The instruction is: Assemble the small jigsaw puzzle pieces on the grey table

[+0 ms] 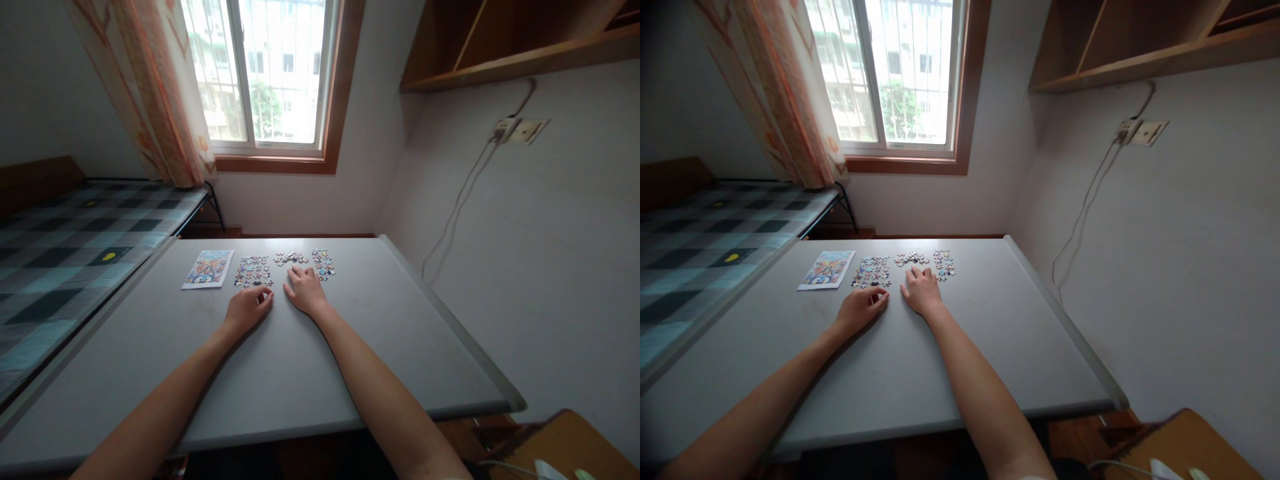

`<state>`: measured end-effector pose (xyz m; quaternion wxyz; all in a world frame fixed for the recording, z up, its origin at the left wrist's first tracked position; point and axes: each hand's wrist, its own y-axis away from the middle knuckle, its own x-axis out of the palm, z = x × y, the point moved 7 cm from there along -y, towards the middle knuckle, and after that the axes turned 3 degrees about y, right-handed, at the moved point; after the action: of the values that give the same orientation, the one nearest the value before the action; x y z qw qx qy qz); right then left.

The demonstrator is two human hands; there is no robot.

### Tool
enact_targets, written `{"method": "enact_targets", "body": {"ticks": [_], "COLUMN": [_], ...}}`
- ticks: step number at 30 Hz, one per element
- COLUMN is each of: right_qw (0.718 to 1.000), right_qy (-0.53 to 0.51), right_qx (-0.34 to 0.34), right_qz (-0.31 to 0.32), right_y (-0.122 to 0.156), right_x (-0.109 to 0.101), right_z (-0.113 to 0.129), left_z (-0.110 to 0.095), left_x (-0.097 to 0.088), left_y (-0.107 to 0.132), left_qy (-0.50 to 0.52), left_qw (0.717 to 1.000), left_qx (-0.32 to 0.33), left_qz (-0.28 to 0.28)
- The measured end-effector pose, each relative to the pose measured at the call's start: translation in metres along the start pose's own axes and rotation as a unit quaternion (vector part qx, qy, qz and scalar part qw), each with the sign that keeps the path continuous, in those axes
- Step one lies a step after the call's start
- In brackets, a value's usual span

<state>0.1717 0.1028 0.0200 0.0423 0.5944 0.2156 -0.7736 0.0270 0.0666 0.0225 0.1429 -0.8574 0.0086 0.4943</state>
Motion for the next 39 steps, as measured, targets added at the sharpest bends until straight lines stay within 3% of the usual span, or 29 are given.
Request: {"method": "enact_targets", "body": {"ticks": [8, 14, 19, 26, 30, 36, 39], "right_qw": [0.999, 0.996, 0.991, 0.969, 0.922, 0.793, 0.751], "right_qy": [-0.036, -0.082, -0.123, -0.227, -0.380, -0.606, -0.654], "right_qx": [-0.024, 0.041, 0.049, 0.096, 0.068, 0.033, 0.051], "right_qz": [-0.001, 0.002, -0.006, -0.033, -0.013, 0.052, 0.075], "right_y": [0.007, 0.005, 0.005, 0.003, 0.000, 0.002, 0.005], "right_x": [-0.006, 0.000, 0.002, 0.003, 0.004, 0.008, 0.013], "right_z": [0.008, -0.004, -0.007, -0.018, -0.007, 0.015, 0.016], "left_z": [0.001, 0.001, 0.000, 0.001, 0.004, -0.003, -0.006], "left_x": [0.000, 0.000, -0.001, -0.001, 0.000, -0.006, -0.008], "left_y": [0.000, -0.001, -0.001, -0.001, -0.002, -0.001, 0.000], "left_qy": [0.000, -0.001, 0.001, 0.004, 0.037, 0.113, 0.118], "left_qw": [1.000, 1.000, 1.000, 1.000, 0.999, 0.985, 0.981], "left_qx": [-0.002, -0.003, 0.002, 0.010, 0.022, 0.099, 0.121], "left_qz": [-0.002, -0.002, -0.004, -0.018, -0.034, -0.080, -0.092]}}
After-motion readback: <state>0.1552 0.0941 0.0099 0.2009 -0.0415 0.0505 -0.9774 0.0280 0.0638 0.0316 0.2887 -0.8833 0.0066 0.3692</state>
